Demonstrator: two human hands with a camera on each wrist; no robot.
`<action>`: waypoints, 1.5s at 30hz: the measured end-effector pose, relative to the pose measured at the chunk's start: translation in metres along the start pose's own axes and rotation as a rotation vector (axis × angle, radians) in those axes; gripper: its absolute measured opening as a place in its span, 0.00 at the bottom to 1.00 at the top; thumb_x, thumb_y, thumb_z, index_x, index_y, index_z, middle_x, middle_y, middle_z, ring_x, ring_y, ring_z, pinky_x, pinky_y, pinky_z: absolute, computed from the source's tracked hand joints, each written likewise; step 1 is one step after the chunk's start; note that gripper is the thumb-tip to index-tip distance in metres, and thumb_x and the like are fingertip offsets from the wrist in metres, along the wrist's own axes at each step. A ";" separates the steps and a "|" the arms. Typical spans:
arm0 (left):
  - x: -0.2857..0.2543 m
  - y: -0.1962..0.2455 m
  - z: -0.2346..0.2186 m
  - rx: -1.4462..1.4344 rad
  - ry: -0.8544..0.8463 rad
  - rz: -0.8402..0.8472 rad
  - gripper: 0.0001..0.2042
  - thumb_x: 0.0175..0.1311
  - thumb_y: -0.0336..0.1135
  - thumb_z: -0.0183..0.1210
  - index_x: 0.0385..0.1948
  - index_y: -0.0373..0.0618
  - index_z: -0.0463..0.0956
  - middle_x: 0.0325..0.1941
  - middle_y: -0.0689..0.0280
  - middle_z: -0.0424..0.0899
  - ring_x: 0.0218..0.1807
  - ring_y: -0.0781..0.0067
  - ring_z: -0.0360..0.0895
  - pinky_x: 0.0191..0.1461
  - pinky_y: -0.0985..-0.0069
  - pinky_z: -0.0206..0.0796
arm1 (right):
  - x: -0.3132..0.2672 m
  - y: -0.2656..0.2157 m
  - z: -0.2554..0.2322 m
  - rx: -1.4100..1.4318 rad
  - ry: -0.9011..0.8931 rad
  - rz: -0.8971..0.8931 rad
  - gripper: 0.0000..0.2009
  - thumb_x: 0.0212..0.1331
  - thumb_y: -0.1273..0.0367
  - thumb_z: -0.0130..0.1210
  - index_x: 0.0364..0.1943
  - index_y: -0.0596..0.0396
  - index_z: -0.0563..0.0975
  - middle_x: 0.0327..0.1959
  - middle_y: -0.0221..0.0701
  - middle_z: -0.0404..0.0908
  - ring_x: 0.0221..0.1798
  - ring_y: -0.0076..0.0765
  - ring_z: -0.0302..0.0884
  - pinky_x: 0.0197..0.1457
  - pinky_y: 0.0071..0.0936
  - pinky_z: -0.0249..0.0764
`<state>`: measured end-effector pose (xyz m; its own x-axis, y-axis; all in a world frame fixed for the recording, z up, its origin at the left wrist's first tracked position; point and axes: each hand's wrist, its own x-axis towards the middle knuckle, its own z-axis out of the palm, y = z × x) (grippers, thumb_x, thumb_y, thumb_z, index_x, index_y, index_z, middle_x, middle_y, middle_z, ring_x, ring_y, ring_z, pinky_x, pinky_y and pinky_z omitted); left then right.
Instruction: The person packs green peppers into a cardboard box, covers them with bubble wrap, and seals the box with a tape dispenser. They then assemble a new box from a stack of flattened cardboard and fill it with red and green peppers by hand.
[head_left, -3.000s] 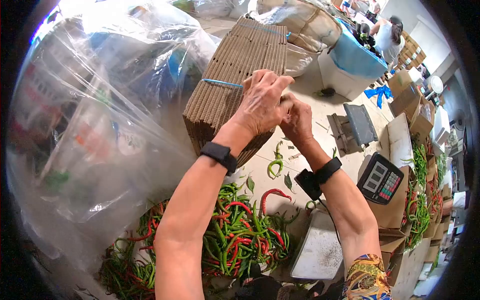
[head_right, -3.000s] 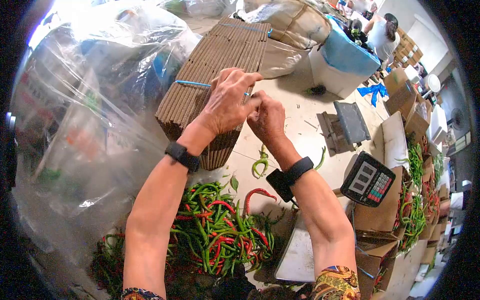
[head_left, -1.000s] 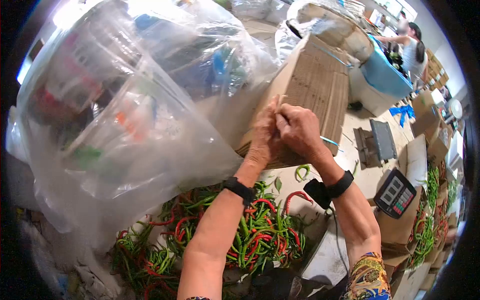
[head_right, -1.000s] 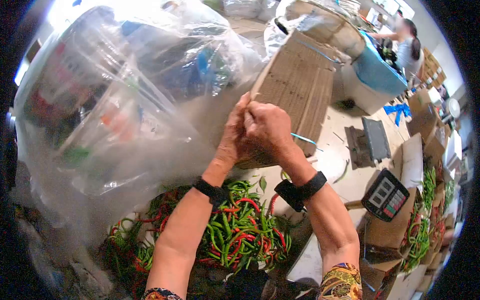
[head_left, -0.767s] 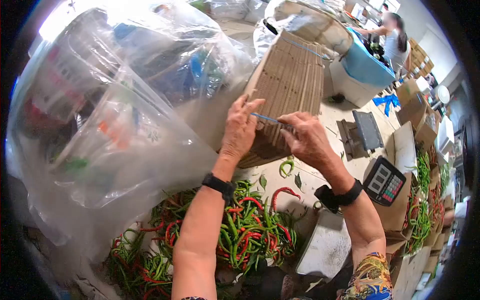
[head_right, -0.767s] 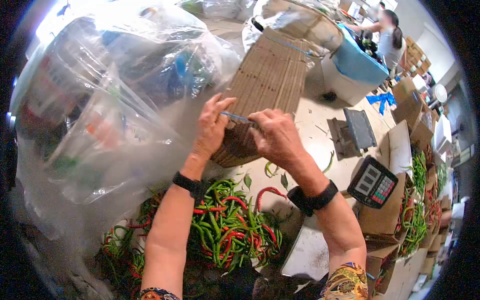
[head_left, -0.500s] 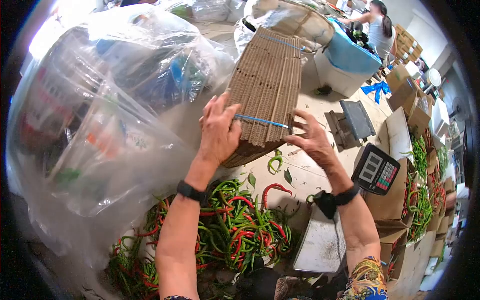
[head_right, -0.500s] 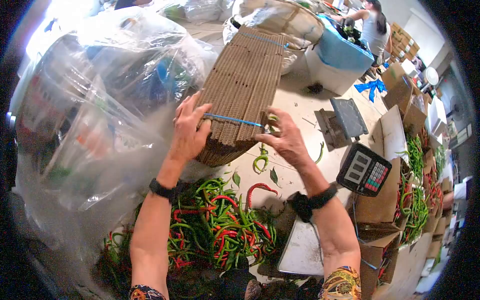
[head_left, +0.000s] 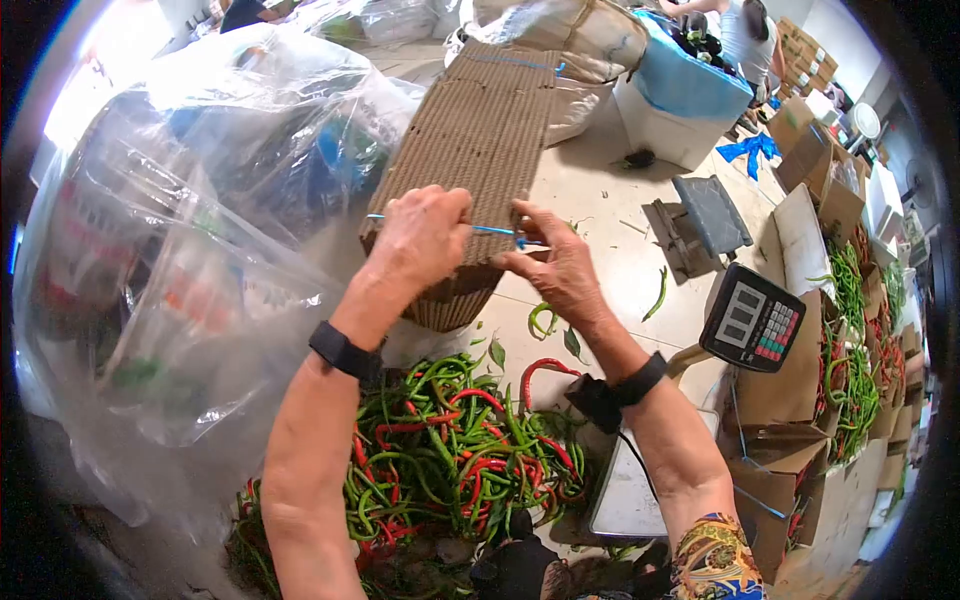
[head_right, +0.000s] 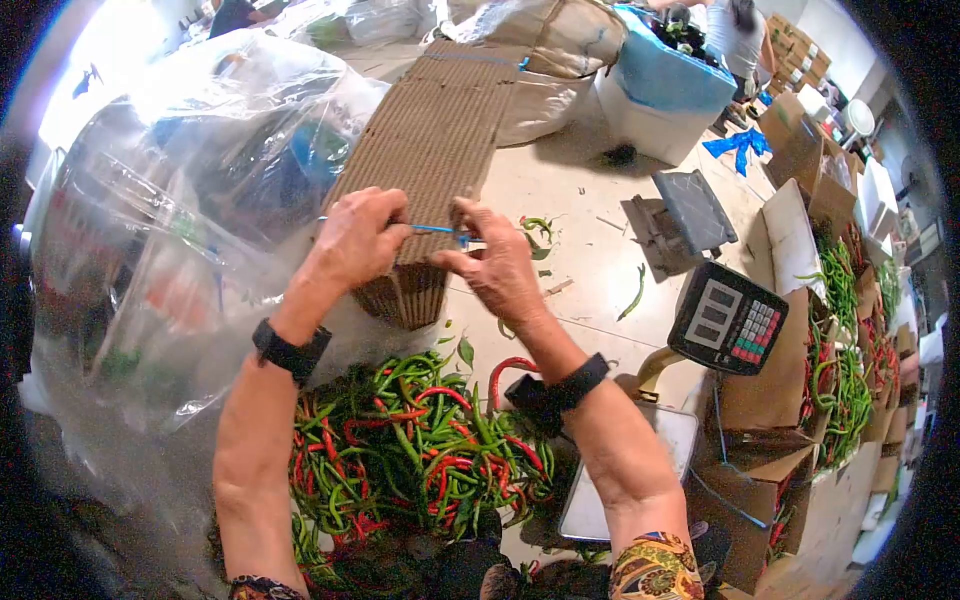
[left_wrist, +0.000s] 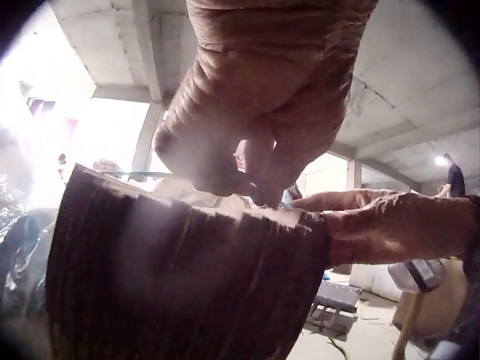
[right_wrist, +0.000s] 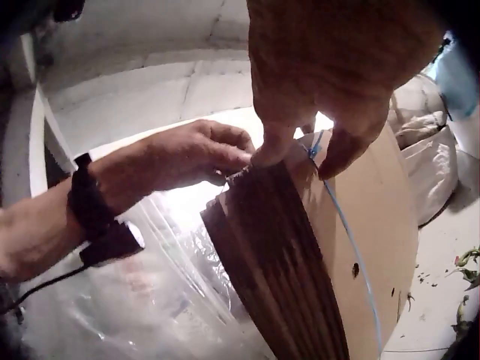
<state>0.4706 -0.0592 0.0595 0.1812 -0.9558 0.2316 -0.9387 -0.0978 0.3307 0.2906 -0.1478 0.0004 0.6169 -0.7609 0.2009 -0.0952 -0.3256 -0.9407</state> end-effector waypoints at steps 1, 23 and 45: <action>0.003 0.002 -0.008 -0.032 0.024 0.005 0.06 0.56 0.34 0.59 0.29 0.42 0.76 0.34 0.52 0.81 0.44 0.45 0.78 0.47 0.53 0.69 | 0.002 -0.001 0.008 -0.047 0.041 -0.056 0.35 0.43 0.66 0.73 0.60 0.58 0.73 0.49 0.44 0.79 0.54 0.40 0.77 0.56 0.34 0.78; -0.012 -0.003 -0.015 0.230 0.094 0.135 0.08 0.51 0.31 0.58 0.32 0.43 0.74 0.29 0.55 0.82 0.39 0.49 0.79 0.43 0.55 0.67 | 0.017 -0.007 0.097 -0.359 0.225 -0.272 0.35 0.47 0.74 0.63 0.63 0.56 0.62 0.48 0.47 0.73 0.46 0.58 0.77 0.48 0.47 0.76; -0.075 -0.036 0.018 0.112 0.495 -0.024 0.26 0.50 0.25 0.64 0.56 0.51 0.77 0.59 0.61 0.75 0.63 0.54 0.67 0.67 0.58 0.56 | 0.029 -0.005 0.073 -0.521 -0.009 -0.344 0.51 0.41 0.64 0.74 0.73 0.39 0.53 0.51 0.48 0.79 0.46 0.61 0.80 0.42 0.47 0.79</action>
<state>0.4857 0.0113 0.0138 0.2953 -0.7093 0.6401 -0.9533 -0.1737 0.2472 0.3655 -0.1272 -0.0088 0.6863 -0.5601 0.4640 -0.2572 -0.7836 -0.5656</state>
